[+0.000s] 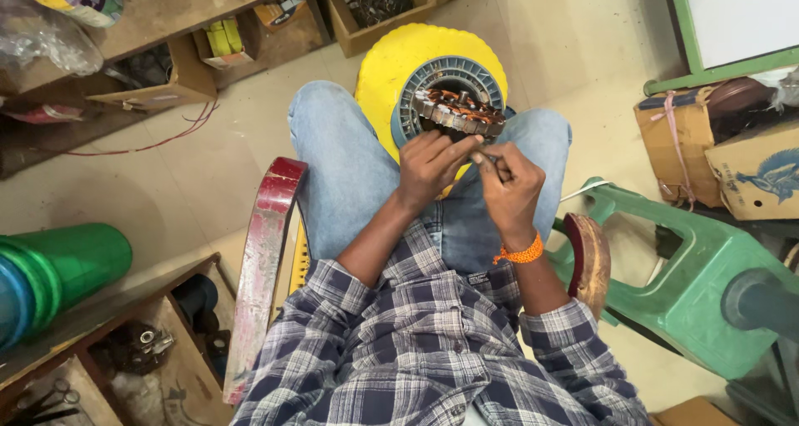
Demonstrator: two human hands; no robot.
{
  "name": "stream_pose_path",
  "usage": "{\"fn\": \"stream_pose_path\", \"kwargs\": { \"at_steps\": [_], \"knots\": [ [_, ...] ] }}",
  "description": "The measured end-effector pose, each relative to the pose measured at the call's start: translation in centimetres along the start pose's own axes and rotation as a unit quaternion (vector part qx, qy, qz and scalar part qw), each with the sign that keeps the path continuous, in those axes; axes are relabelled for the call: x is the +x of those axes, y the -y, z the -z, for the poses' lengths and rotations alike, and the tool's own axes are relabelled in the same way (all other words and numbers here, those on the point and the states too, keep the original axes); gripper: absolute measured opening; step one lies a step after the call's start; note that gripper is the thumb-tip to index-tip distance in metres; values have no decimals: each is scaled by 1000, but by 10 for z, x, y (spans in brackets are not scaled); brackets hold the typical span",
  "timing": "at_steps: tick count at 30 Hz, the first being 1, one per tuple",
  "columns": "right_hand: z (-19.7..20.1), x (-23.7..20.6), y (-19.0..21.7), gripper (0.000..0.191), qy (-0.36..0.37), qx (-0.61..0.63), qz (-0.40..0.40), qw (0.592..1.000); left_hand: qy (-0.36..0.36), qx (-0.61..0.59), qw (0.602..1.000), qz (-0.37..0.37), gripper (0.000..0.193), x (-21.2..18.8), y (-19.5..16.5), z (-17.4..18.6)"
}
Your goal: The person sits on the floor with a motor armature resting in a yellow bucket between their legs and works on its copper windings by hand, pressing and repositioning the winding wires around the armature slots throughout the clip.
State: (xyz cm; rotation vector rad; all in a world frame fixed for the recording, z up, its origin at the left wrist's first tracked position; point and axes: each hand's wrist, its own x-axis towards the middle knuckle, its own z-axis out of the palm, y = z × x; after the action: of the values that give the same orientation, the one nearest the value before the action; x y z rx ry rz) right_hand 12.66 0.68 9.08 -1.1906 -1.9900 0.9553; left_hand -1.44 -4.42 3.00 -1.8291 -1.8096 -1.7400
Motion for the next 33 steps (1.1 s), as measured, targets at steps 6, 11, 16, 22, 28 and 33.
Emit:
{"fn": "stream_pose_path", "kwargs": {
  "at_steps": [6,11,16,22,28,33],
  "knots": [
    [13,-12,7,11,-4,-17,21,1000,11,56,995,-86,45,3,4,5],
    [22,-14,21,9,41,-25,60,997,-4,31,997,-73,32,0,6,1],
    [39,8,35,9,51,-64,98,992,-70,-157,969,177,14,-12,-5,-14],
    [27,58,36,9,58,-65,124,989,-99,-269,879,382,5,-19,-10,-26],
    [10,94,21,6,95,19,9,995,-121,-358,828,413,6,-11,-17,-31],
    [30,70,11,4,78,73,-73,992,-117,-333,834,424,7,-10,-21,-30]
  ]
}}
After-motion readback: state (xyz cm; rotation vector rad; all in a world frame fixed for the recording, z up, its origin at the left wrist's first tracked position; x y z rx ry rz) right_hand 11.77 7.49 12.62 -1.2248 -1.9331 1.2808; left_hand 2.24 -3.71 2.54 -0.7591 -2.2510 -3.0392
